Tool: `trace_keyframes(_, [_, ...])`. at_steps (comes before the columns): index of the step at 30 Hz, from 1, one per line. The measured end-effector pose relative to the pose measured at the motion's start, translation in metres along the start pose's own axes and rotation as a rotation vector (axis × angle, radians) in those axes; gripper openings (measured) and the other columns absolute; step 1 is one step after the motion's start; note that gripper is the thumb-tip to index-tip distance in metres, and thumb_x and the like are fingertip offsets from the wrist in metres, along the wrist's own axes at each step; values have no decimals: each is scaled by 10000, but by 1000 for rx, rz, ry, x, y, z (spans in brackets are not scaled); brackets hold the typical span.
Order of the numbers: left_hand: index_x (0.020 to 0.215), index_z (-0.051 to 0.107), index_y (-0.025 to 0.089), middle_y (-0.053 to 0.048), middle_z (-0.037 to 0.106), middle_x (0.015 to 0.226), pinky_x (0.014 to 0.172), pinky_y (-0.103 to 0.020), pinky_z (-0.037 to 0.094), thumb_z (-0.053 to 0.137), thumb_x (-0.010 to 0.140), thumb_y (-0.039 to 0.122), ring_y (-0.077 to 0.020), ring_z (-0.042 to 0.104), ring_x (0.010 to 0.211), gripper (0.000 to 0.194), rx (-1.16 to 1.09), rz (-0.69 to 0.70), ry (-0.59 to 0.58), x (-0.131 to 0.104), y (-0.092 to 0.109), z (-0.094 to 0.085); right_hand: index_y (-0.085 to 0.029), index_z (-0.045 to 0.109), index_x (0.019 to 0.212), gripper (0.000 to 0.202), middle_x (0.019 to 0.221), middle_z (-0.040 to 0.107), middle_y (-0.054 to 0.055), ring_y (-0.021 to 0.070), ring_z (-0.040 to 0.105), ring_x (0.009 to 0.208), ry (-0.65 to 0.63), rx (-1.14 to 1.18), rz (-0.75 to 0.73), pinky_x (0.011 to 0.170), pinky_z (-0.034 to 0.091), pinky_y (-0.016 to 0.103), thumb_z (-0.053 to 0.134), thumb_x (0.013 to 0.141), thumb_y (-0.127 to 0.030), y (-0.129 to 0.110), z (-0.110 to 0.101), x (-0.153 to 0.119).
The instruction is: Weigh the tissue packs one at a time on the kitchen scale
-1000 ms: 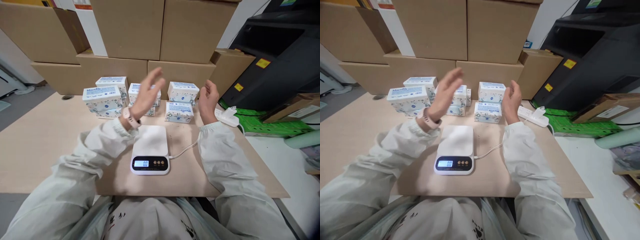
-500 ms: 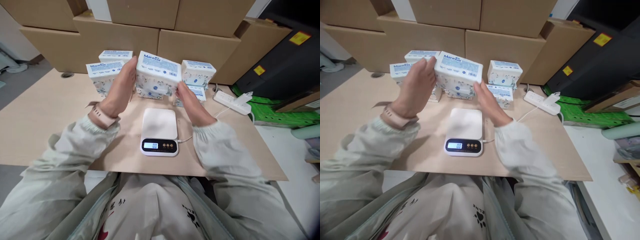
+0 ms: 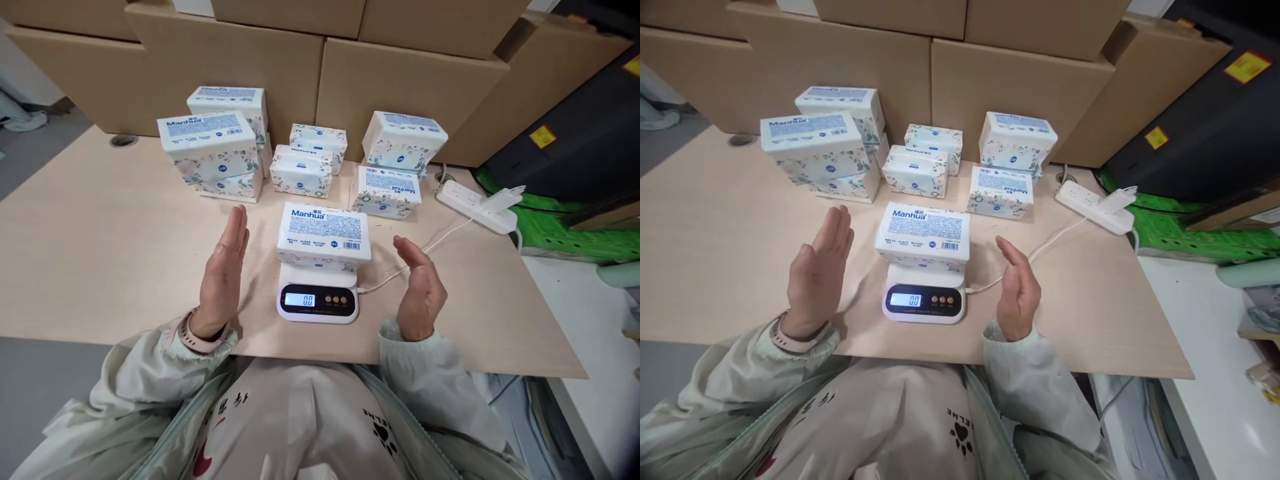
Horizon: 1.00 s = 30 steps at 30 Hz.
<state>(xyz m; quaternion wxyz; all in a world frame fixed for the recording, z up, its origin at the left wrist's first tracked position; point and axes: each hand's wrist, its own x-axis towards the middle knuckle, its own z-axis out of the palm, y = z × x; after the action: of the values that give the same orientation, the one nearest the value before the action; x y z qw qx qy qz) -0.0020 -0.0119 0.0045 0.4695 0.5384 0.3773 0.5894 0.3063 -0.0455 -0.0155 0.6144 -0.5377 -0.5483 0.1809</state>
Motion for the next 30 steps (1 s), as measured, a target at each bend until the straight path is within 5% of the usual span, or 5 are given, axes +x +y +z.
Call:
trace_keyframes(6, [1571, 617, 398, 45, 395, 1774, 1446, -548, 52, 429, 1084, 696, -286, 178, 1731, 601, -20, -42, 2, -2, 2, 0, -254, 822, 1251, 412, 1235, 835, 82, 297, 769, 1200, 39, 1, 12, 1078, 603, 537, 500, 1095, -458, -3, -1, -2])
trace_keyframes(20, [1529, 657, 388, 30, 459, 1739, 1450, -528, 105, 473, 1072, 695, -284, 251, 1714, 580, -14, -94, -26, -2, -2, -1, -307, 843, 1173, 388, 1172, 835, 72, 341, 758, 1185, 47, -19, 43, 1070, 587, 609, 513, 1069, -484, -9, 0, -3])
trace_keyframes(30, [1421, 683, 278, -81, 590, 1636, 1416, -603, 218, 571, 1038, 621, -340, 415, 1642, 526, -21, -213, 17, 0, 0, -1, -291, 834, 1199, 336, 1198, 844, 70, 302, 774, 1173, -98, -22, -55, 1020, 632, 529, 550, 1074, -419, -7, -3, -3])
